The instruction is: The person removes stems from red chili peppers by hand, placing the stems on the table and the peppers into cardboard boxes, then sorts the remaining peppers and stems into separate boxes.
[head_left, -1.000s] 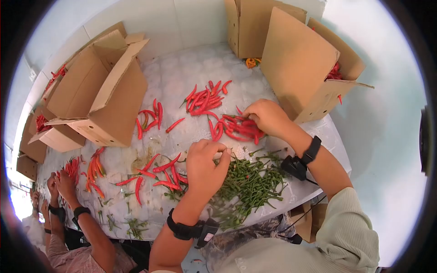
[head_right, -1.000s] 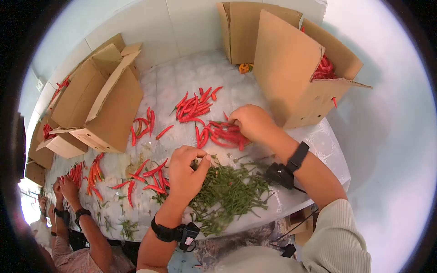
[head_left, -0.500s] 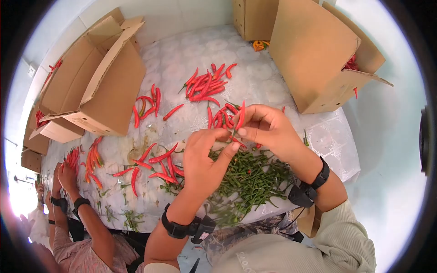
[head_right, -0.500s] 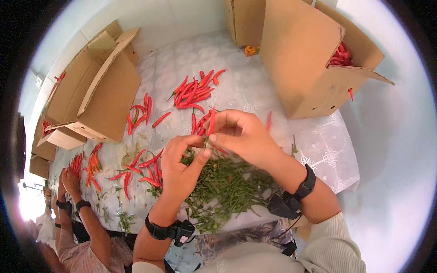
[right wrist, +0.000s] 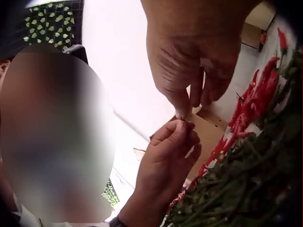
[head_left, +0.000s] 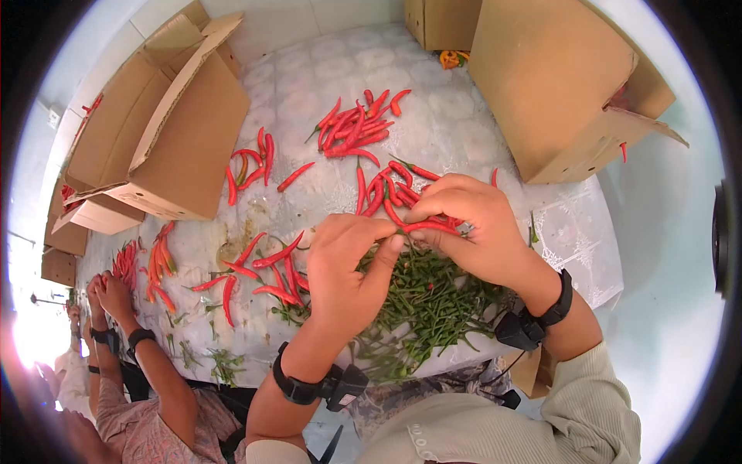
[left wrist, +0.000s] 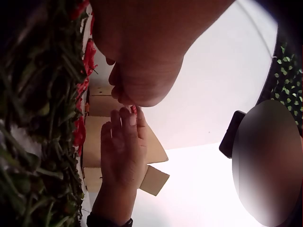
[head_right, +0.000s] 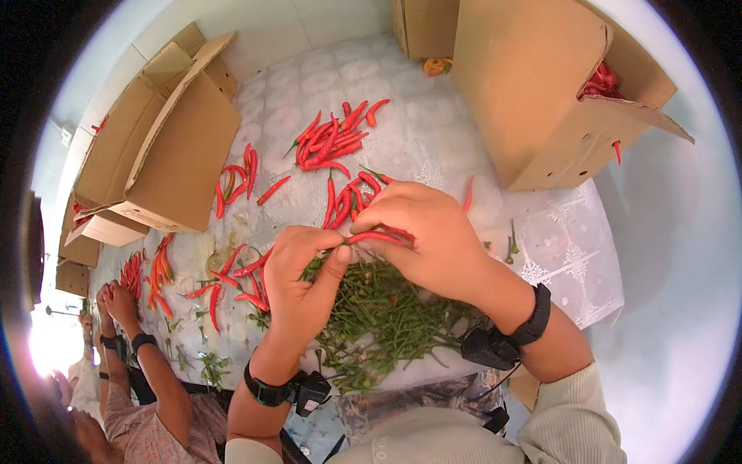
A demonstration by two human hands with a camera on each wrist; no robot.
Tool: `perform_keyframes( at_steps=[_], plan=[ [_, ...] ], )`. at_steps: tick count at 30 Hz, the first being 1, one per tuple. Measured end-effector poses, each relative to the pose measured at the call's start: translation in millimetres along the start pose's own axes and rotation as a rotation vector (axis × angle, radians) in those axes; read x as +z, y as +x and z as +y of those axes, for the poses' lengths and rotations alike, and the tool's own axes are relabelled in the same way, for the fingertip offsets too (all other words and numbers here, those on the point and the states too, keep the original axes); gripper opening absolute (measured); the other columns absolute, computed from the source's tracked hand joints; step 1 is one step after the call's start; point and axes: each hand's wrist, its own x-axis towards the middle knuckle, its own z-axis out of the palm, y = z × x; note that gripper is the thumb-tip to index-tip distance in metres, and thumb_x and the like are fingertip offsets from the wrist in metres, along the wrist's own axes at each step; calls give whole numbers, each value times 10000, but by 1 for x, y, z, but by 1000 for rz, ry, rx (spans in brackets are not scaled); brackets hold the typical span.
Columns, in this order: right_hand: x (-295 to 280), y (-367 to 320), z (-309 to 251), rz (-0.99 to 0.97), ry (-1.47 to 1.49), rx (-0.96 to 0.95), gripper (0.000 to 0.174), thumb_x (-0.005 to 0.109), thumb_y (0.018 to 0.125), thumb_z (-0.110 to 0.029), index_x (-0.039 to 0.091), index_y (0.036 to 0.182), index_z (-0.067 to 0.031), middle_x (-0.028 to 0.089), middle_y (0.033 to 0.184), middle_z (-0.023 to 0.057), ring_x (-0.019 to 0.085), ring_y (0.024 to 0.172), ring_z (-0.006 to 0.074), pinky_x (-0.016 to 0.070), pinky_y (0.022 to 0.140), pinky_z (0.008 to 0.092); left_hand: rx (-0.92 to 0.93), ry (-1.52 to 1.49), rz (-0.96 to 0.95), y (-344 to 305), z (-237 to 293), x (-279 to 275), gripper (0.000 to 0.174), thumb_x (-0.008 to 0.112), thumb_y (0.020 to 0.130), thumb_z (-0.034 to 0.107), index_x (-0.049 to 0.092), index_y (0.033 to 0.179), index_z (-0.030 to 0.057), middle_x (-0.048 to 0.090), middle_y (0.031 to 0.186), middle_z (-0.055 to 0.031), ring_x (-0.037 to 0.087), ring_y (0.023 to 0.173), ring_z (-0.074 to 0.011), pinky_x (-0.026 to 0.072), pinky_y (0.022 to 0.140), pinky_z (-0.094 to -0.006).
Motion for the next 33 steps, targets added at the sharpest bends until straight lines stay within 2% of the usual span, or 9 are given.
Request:
perform_keyframes(
  at_steps=[2, 5, 8, 17, 20, 26, 29, 32, 33],
  plan=[
    [5, -3, 6, 5, -100, -36, 242, 776, 737, -102, 656, 945, -76, 635, 875, 94, 611, 849, 301, 491, 736, 374, 16, -2, 3, 1, 3, 2, 129, 736, 831, 90, 667, 911, 16, 648, 859, -92, 592, 793, -238, 464, 725, -333],
    [6, -2, -1, 40, -116, -54, 223, 758, 749, -88, 654, 945, -74, 629, 856, 91, 610, 840, 305, 494, 734, 391, -12, -12, 3, 0, 4, 1, 100, 726, 798, 71, 677, 880, 40, 654, 826, -90, 586, 799, -276, 450, 726, -380],
    [7, -2, 1, 40, -118, -64, 211, 748, 756, -78, 649, 941, -68, 633, 864, 94, 609, 834, 308, 492, 728, 400, -40, 1, -26, -1, 3, -1, 125, 731, 815, 75, 665, 902, 13, 642, 849, -97, 592, 829, -257, 460, 754, -352],
    [8, -2, -3, -56, -115, -40, 182, 728, 744, -63, 603, 875, -57, 587, 795, 99, 586, 784, 320, 467, 681, 415, -23, 33, -81, 1, 4, -3, 121, 728, 771, 28, 657, 870, 25, 633, 827, -94, 575, 808, -263, 443, 749, -359],
    [6, -2, -3, -53, -143, -64, 179, 725, 739, -60, 593, 860, -60, 577, 782, 97, 582, 774, 320, 463, 676, 416, -84, 22, -100, 1, 8, -3, 117, 732, 758, 22, 653, 845, 27, 628, 808, -88, 571, 801, -258, 438, 744, -360],
    [1, -3, -2, -181, -1, 25, 157, 719, 757, -59, 617, 876, -59, 600, 799, 110, 594, 771, 316, 469, 674, 401, -13, -56, -178, 4, 1, -8, 105, 741, 763, 47, 662, 830, 31, 616, 784, -75, 564, 794, -246, 438, 738, -355],
    [-3, -3, 5, -244, 168, 86, 135, 724, 789, -71, 646, 899, -53, 637, 830, 86, 633, 800, 237, 489, 706, 352, -84, -206, -257, 4, -1, -9, 96, 740, 784, 69, 666, 832, 31, 612, 780, -64, 566, 806, -225, 436, 748, -342],
    [-9, -4, 7, -336, 403, 277, 134, 730, 828, -102, 666, 926, -38, 664, 873, 45, 638, 849, 142, 498, 757, 301, -109, -352, -312, 4, -4, -10, 87, 728, 809, 74, 662, 837, 25, 618, 799, -57, 565, 817, -199, 433, 765, -329],
    [-10, -4, 8, -343, 445, 276, 138, 731, 838, -115, 668, 931, -35, 666, 882, 35, 633, 858, 127, 499, 768, 293, -113, -414, -299, 3, -5, -8, 87, 727, 804, 68, 660, 839, 25, 616, 789, -56, 557, 802, -205, 429, 764, -334]
  ],
)
